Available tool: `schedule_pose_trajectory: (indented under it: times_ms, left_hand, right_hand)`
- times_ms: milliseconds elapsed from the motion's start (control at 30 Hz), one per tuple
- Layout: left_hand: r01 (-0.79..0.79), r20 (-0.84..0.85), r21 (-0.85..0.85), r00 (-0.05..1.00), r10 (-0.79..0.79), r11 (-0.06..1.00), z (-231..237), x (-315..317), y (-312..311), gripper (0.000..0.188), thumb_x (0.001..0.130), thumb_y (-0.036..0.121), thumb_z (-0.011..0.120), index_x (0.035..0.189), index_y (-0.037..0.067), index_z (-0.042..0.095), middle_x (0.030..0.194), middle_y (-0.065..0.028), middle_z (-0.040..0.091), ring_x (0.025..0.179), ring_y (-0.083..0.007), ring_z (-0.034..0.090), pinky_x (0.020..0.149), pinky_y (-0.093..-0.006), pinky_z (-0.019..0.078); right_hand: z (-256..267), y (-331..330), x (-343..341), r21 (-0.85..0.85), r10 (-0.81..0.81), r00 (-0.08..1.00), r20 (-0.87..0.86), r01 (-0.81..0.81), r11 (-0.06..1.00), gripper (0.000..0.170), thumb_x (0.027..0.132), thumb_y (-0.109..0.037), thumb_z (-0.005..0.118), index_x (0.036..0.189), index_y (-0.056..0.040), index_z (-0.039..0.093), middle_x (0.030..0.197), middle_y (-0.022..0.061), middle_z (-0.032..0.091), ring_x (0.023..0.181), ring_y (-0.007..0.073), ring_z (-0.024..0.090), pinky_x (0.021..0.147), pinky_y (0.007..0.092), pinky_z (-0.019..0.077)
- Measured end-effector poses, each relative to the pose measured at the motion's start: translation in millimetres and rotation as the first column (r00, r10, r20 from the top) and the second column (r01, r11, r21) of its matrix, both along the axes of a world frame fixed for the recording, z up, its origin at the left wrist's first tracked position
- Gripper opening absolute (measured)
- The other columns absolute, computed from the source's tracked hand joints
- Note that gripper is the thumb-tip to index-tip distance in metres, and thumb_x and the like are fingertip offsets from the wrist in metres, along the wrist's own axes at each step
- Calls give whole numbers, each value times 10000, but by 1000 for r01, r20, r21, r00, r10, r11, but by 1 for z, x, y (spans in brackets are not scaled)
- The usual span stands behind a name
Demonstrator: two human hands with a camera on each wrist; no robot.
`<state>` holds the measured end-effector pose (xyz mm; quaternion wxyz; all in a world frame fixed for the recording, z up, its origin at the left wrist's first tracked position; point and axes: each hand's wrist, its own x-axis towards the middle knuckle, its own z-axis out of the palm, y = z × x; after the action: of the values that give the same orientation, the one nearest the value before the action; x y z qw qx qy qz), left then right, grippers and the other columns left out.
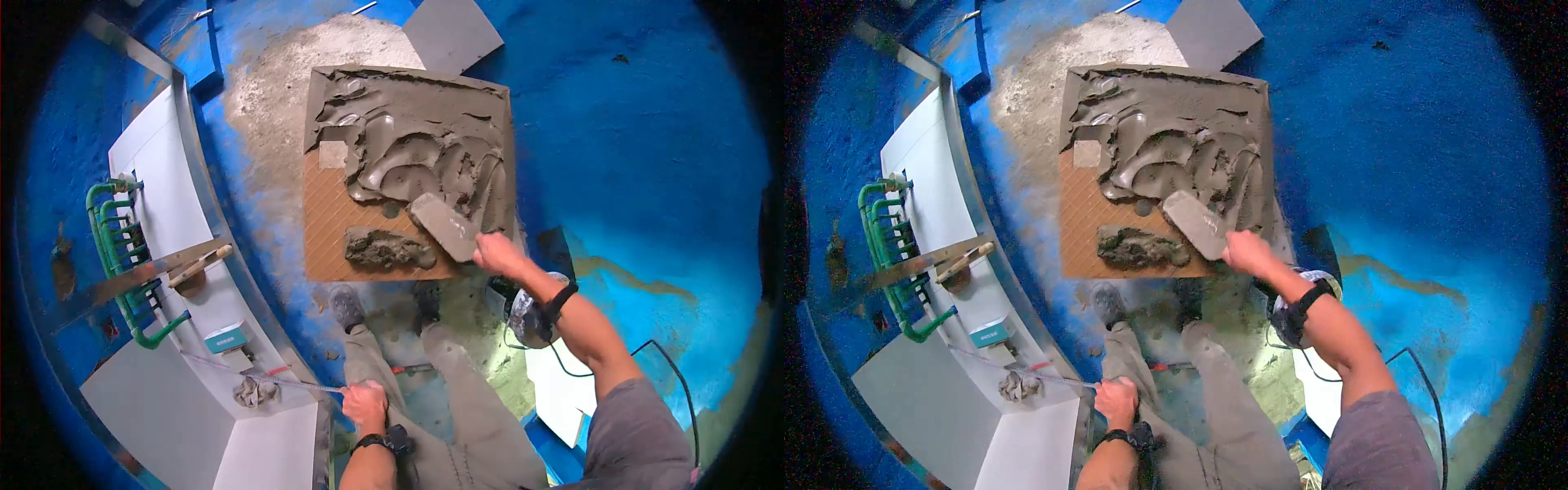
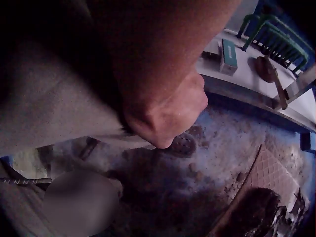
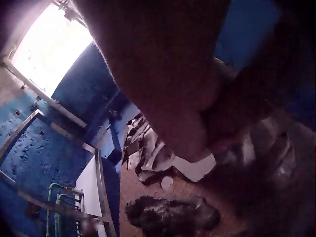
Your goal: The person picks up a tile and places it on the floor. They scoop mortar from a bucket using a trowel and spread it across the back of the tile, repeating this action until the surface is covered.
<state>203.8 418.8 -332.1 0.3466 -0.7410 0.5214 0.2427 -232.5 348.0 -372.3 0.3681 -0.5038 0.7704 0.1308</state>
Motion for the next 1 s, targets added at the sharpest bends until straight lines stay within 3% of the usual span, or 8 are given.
schedule_pose_trajectory:
  times_ms: [233,333,367,433,667,733,867,1000]
  left_hand:
    - [27,-26,-41,999,-28,999,1,3,4,435,859,364,620,1006,-36,710,1083,-242,682,974,-431,696,850,-522,560]
    - [28,-37,-51,999,-30,998,1,-1,3,431,857,358,621,999,-38,710,1079,-240,681,968,-437,693,854,-526,557]
    - [30,-38,-59,999,-32,998,-2,1,5,427,856,356,623,997,-37,711,1075,-240,680,964,-440,692,849,-529,557]
    - [40,-37,-70,998,-42,997,-7,5,9,423,854,354,625,995,-36,712,1071,-240,679,960,-442,691,845,-533,556]
    - [104,-6,-58,995,-104,993,-10,4,13,423,842,364,643,1010,-17,714,1106,-230,677,947,-432,700,828,-525,556]
    - [99,-8,-86,995,-100,991,-10,3,14,409,836,364,647,971,-17,713,1064,-228,684,947,-446,692,817,-548,553]
    - [102,4,-83,995,-102,991,-13,2,15,418,828,366,651,986,-17,712,1064,-228,686,946,-442,693,823,-544,551]
    - [99,-1,-77,995,-100,992,-10,2,15,431,832,375,645,998,-18,709,1066,-224,686,961,-441,691,840,-541,547]
  right_hand:
    - [45,36,35,-90,-223,971,87,230,969,340,878,-268,618,1060,19,629,943,326,684,901,519,670,784,584,554]
    - [52,44,34,271,-796,454,400,771,576,202,967,-246,573,954,-45,576,702,116,630,563,262,647,506,452,534]
    - [52,48,37,271,-798,449,402,774,572,202,967,-246,573,954,-45,576,702,116,630,563,262,647,506,452,534]
    - [50,55,44,426,-863,-24,505,876,225,166,999,-223,538,896,-95,520,642,15,506,480,128,515,432,349,459]
    - [16,46,87,626,-719,-383,580,775,92,166,1016,-188,511,879,-97,490,639,10,478,471,142,473,433,343,447]
    - [15,46,92,611,-714,-374,592,786,95,163,1018,-182,512,887,-87,492,642,14,482,472,145,483,434,350,459]
    - [22,53,83,463,-824,-30,566,839,288,160,994,-187,551,897,-62,523,628,32,516,456,153,523,402,355,460]
    - [40,37,48,93,-709,532,463,766,636,198,910,-172,594,850,13,560,563,106,554,408,198,592,371,380,448]
